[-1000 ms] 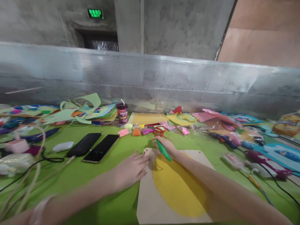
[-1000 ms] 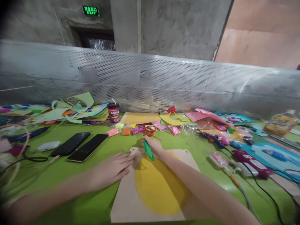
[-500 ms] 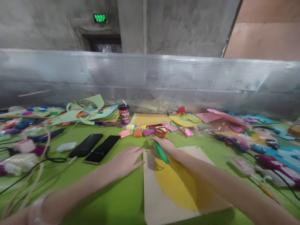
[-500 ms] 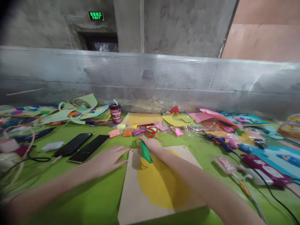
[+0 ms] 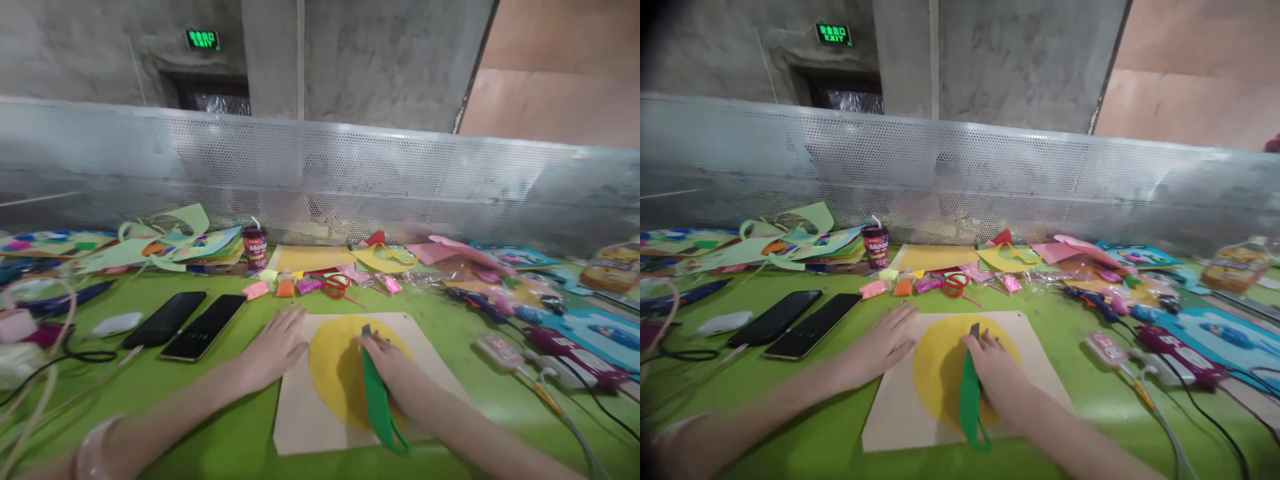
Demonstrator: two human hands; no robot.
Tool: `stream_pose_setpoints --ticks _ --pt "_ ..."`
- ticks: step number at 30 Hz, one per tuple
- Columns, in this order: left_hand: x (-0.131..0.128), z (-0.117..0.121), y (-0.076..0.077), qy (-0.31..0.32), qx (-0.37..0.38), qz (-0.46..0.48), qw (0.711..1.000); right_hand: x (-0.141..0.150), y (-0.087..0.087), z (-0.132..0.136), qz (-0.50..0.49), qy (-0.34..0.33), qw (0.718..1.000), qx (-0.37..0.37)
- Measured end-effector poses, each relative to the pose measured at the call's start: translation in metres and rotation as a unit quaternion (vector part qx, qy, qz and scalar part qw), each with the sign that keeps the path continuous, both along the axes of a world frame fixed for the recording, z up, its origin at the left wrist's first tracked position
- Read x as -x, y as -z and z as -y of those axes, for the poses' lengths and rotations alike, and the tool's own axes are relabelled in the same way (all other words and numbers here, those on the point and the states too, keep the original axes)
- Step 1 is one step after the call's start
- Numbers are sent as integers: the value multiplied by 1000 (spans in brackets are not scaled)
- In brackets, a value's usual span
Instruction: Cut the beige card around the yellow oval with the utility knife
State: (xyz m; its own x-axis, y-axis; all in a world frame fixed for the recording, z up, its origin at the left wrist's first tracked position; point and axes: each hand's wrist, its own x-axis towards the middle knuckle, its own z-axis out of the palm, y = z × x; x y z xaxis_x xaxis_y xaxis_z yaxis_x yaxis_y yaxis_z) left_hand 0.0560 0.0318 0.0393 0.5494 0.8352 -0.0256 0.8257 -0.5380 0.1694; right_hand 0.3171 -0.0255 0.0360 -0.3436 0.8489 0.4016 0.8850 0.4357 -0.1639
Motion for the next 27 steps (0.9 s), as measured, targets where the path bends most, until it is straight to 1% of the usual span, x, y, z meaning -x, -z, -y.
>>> stream_pose_setpoints --ticks 1,3,4,6,9,11,13,16,19,21,23,24,27 --pt "-1 5 -2 33 18 5 999 0 1 11 25 -6 999 29" --pt "-3 11 -7 83 52 7 995 1 1 20 57 -7 996 74" --pt "-3 13 -9 94 65 6 993 2 0 19 64 -3 994 89" --pt "-3 12 -12 95 79 1 992 2 -2 9 70 5 991 110" --pt "-1 3 -15 98 91 -3 991 -1 0 -10 69 17 991 115" --pt "0 -4 -18 110 100 -5 989 -2 1 -18 59 20 993 99" --pt "0 -10 -24 119 103 -2 987 0 0 -19 40 13 997 68" --pt "0 -14 -38 145 104 18 984 9 -7 -9 -7 -12 1000 -5" --pt "-4 -17 -46 210 138 22 968 22 -18 5 -83 -46 991 -90" --pt "-7 -20 -44 256 166 16 952 32 -23 10 -141 -61 980 -130" --pt "-10 -25 -38 281 178 19 943 43 -26 12 -185 -72 969 -144" --pt "-11 -28 -34 286 182 24 940 49 -26 12 -204 -81 965 -142" --pt "-9 -34 -21 289 180 59 938 64 -23 13 -245 -121 956 -106"
